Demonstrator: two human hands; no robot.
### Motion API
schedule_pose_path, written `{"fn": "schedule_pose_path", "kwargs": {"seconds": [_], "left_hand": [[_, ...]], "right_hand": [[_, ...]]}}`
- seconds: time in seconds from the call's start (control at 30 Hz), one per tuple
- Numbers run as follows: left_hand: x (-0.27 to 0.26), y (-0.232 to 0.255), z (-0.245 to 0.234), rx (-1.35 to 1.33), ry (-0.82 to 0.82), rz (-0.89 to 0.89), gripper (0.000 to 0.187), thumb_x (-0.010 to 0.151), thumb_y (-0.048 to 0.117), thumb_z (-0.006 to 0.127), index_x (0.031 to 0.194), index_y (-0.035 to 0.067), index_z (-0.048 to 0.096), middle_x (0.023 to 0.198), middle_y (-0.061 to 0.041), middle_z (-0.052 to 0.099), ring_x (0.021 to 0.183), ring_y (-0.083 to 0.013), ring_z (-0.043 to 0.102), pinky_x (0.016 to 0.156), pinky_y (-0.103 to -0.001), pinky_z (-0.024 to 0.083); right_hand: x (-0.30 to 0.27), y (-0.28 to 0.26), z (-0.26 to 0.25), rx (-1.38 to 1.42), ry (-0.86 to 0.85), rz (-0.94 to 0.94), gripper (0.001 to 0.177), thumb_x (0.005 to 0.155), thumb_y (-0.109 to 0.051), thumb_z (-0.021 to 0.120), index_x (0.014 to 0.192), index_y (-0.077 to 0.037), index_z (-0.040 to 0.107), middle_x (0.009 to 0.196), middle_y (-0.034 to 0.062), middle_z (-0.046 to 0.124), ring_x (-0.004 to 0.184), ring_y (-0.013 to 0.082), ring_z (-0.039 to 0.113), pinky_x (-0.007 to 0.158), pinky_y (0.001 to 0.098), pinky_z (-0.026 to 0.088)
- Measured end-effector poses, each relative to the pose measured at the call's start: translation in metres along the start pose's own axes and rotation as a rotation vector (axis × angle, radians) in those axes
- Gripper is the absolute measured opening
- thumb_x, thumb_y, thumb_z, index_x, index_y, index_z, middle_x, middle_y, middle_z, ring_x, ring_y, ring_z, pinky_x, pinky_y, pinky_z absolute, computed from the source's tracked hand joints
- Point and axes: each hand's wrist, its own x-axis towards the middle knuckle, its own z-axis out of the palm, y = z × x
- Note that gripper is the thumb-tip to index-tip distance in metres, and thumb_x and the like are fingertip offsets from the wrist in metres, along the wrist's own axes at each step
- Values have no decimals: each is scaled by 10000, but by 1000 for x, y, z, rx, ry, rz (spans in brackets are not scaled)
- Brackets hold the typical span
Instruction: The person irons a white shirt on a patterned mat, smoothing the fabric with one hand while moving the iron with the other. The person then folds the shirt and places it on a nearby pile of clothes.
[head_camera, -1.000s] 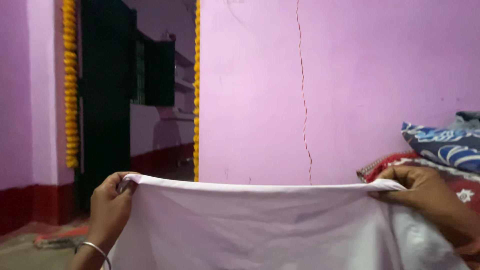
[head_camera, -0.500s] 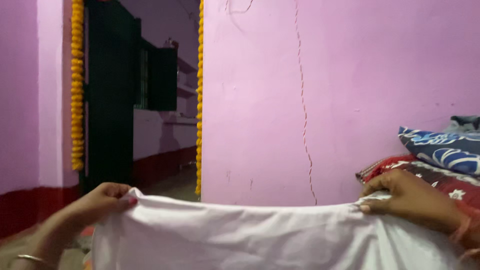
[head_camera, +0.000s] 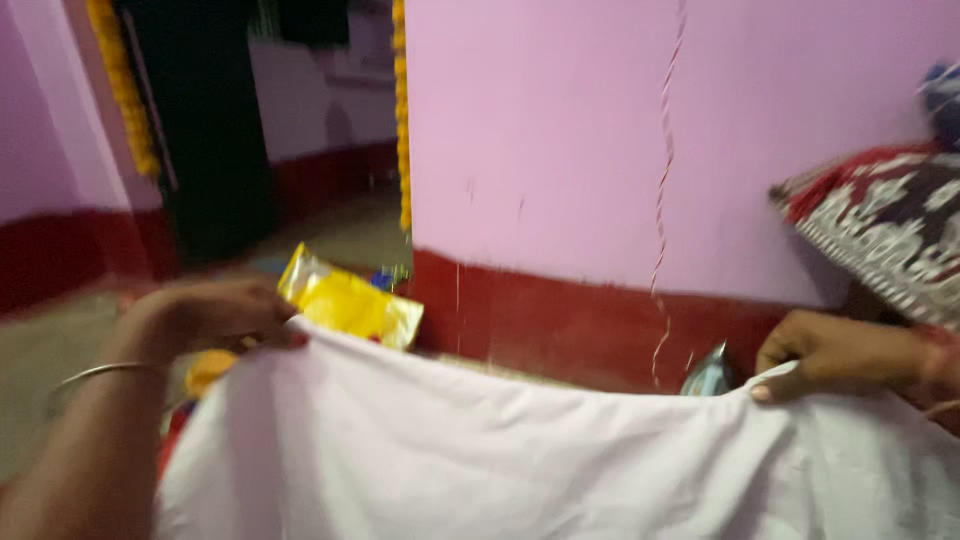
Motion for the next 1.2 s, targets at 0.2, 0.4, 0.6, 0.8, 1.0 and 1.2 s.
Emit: {"fn": "schedule_pose_path", "kwargs": {"seconds": [0.2,0.4,0.6,0.8,1.0,1.2], "left_hand": [[112,-46,135,1194,-239,549,258,943,288,674,1150,151,745,1092,-145,744,1040,-357,694,898,-474,556],[133,-72,222,284,111,-66,267,845,281,737,1084,168,768,1089,-155,753,1049,-334,718,930,-446,569],[186,-65,254,245,315,-178,238,901,221,639,1108,164,741,1136,-144,739,1087,-361,694,912,-501,553],[273,-85,310,249,404,-237,240,888,174,632,1111,123,703,1172,-160,699,1057,-380,685,889,-513,546],[319,-128,374,207,614,-59,209,842,167,666,1041,109,688,1127,-147,705,1074,-363,666,877,-495,533],[331,-128,393,249,676,-228,333,849,181,655,1155,50,638,1186,-189,663,1130,-371,604,950,-521,475]], "right_hand": [[73,17,137,-336,70,-115,372,729,-429,813,1021,-199,827,942,33,803,906,198,764,854,350,571],[122,17,204,-468,88,-6,304,819,-464,731,981,-214,795,1064,22,744,1066,230,708,940,402,553],[209,3,212,-573,40,166,301,925,-470,621,1079,-244,746,1048,27,770,1092,238,724,969,422,564],[318,19,260,-624,74,184,281,947,-429,621,1058,-192,725,1053,49,772,1068,258,732,910,420,584],[354,70,336,-627,228,207,259,892,-199,608,1151,-196,627,1114,9,731,1041,234,735,938,424,568],[358,76,357,-718,197,282,341,919,-233,593,1259,-214,586,1284,-26,665,1259,192,637,1101,448,471]]}}
